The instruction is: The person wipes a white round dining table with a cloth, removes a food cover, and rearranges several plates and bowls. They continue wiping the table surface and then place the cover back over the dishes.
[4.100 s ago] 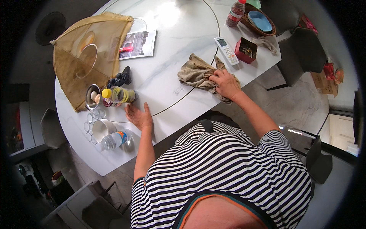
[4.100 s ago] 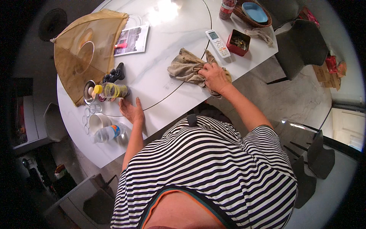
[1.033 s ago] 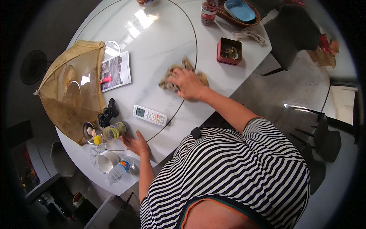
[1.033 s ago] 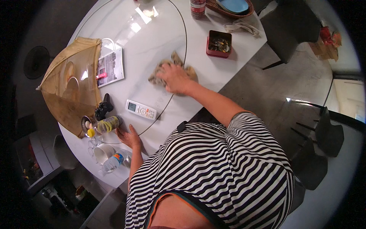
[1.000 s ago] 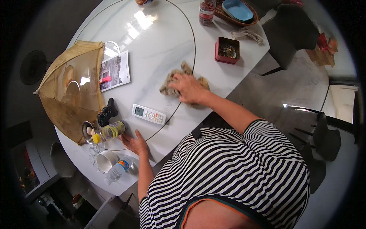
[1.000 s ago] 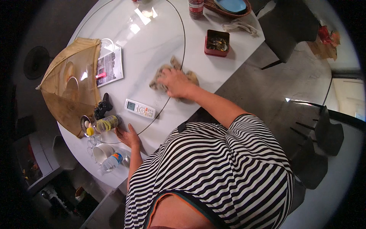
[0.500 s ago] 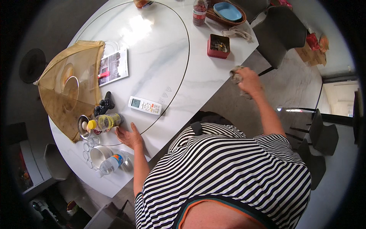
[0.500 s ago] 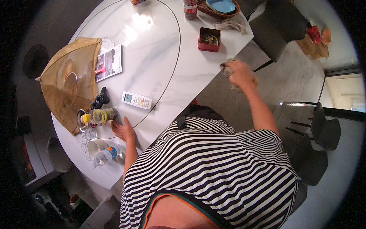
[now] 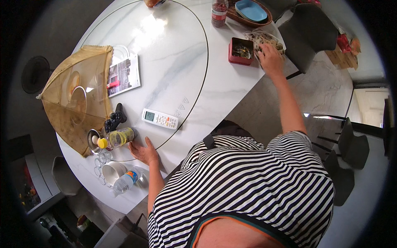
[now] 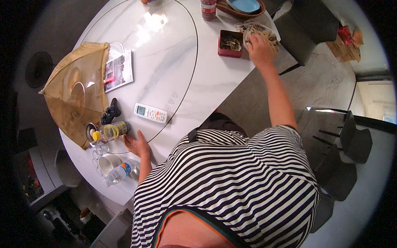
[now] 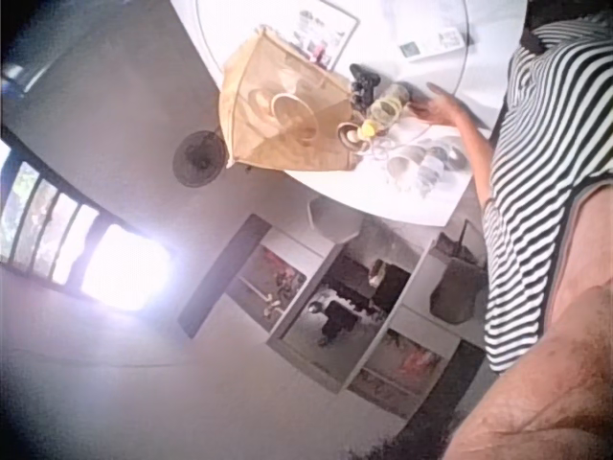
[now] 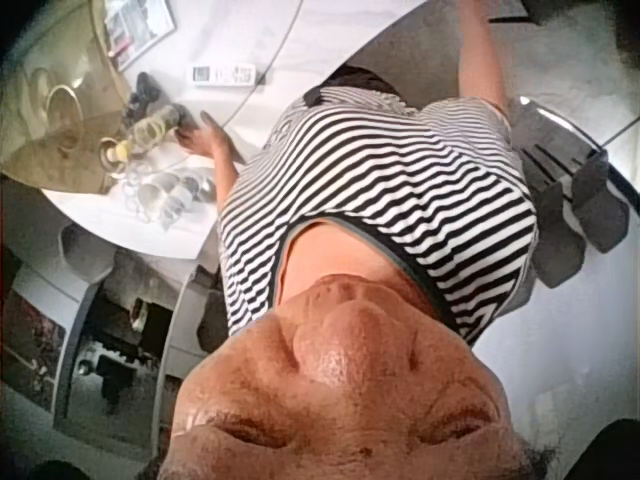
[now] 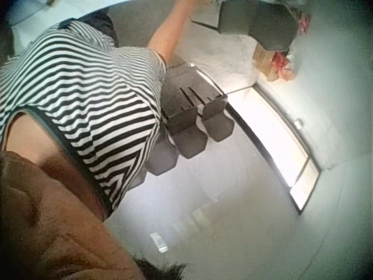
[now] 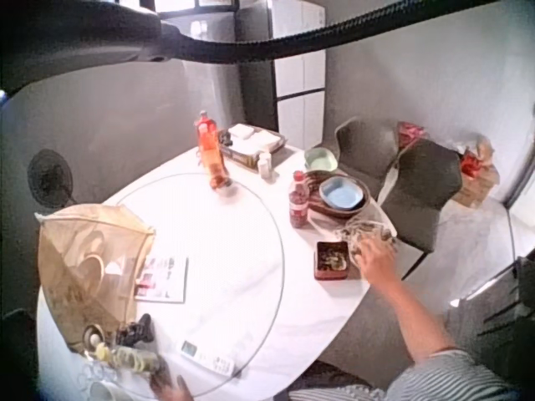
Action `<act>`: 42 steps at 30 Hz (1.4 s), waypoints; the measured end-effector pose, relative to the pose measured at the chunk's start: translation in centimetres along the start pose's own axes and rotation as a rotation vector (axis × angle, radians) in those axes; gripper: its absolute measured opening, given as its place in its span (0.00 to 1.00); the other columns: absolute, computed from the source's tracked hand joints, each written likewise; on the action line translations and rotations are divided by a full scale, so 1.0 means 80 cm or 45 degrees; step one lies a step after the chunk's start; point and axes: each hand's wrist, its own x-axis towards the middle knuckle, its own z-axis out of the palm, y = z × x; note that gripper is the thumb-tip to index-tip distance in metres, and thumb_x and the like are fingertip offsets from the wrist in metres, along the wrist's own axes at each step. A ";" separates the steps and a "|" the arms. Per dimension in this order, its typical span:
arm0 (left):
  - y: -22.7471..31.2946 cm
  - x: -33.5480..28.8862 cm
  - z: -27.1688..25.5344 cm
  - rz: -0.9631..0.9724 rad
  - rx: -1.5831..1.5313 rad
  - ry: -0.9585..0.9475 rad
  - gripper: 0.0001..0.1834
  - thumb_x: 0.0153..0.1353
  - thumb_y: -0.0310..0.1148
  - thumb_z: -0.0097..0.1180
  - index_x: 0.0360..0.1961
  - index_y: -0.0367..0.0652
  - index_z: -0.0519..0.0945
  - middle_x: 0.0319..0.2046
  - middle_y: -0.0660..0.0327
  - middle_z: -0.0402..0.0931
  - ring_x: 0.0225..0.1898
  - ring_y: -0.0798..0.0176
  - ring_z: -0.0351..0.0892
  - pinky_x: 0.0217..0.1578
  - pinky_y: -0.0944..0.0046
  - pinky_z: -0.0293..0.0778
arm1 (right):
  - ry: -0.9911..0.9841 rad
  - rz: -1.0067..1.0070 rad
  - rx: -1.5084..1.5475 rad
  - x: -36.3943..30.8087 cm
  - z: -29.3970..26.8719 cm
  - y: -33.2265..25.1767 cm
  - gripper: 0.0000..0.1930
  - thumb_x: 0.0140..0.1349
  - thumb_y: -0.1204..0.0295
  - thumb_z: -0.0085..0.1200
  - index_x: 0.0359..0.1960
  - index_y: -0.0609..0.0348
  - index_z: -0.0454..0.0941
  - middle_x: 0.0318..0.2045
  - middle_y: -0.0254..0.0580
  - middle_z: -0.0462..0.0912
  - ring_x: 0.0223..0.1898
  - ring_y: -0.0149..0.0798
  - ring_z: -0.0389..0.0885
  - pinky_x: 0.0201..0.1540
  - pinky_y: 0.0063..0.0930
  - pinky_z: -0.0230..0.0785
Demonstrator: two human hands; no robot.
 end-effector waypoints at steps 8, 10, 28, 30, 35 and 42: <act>0.000 0.001 0.003 -0.014 -0.012 0.014 0.45 0.62 0.59 0.54 0.70 0.37 0.59 0.70 0.48 0.55 0.73 0.46 0.48 0.71 0.49 0.45 | 0.024 -0.161 0.239 -0.023 0.026 -0.062 0.10 0.57 0.75 0.61 0.42 0.55 0.80 0.39 0.41 0.80 0.41 0.46 0.81 0.43 0.38 0.75; 0.000 0.002 0.004 -0.027 -0.012 0.013 0.46 0.61 0.58 0.55 0.70 0.37 0.60 0.70 0.47 0.54 0.73 0.45 0.49 0.71 0.49 0.46 | 0.059 -0.104 0.310 -0.018 0.033 -0.062 0.08 0.57 0.76 0.61 0.39 0.55 0.80 0.37 0.40 0.81 0.38 0.45 0.81 0.41 0.36 0.75; -0.016 -0.020 0.007 -0.118 -0.486 0.267 0.27 0.65 0.41 0.55 0.61 0.36 0.71 0.63 0.45 0.64 0.67 0.44 0.58 0.68 0.49 0.54 | -0.269 -0.925 0.804 0.000 0.011 -0.220 0.15 0.47 0.86 0.63 0.38 0.61 0.81 0.34 0.41 0.82 0.31 0.41 0.81 0.31 0.31 0.76; -0.020 -0.023 0.010 -0.091 -0.591 0.436 0.23 0.64 0.36 0.57 0.58 0.38 0.73 0.58 0.47 0.68 0.63 0.46 0.64 0.65 0.51 0.59 | -0.339 -1.023 0.881 -0.020 -0.007 -0.246 0.15 0.47 0.86 0.62 0.38 0.61 0.81 0.33 0.41 0.83 0.31 0.41 0.82 0.31 0.30 0.76; 0.030 -0.068 -0.076 -0.027 -0.603 0.534 0.18 0.60 0.29 0.61 0.52 0.39 0.77 0.51 0.52 0.75 0.55 0.48 0.72 0.58 0.53 0.68 | -0.460 -1.321 1.149 -0.101 -0.056 -0.316 0.15 0.46 0.82 0.59 0.38 0.62 0.81 0.33 0.41 0.82 0.26 0.39 0.80 0.26 0.30 0.72; -0.017 -0.354 -0.141 -0.139 -0.661 0.315 0.19 0.51 0.20 0.62 0.47 0.40 0.78 0.49 0.54 0.75 0.53 0.48 0.75 0.54 0.53 0.72 | -0.592 -1.616 1.277 -0.225 -0.118 -0.431 0.14 0.46 0.81 0.60 0.38 0.62 0.81 0.33 0.41 0.82 0.27 0.39 0.79 0.29 0.30 0.73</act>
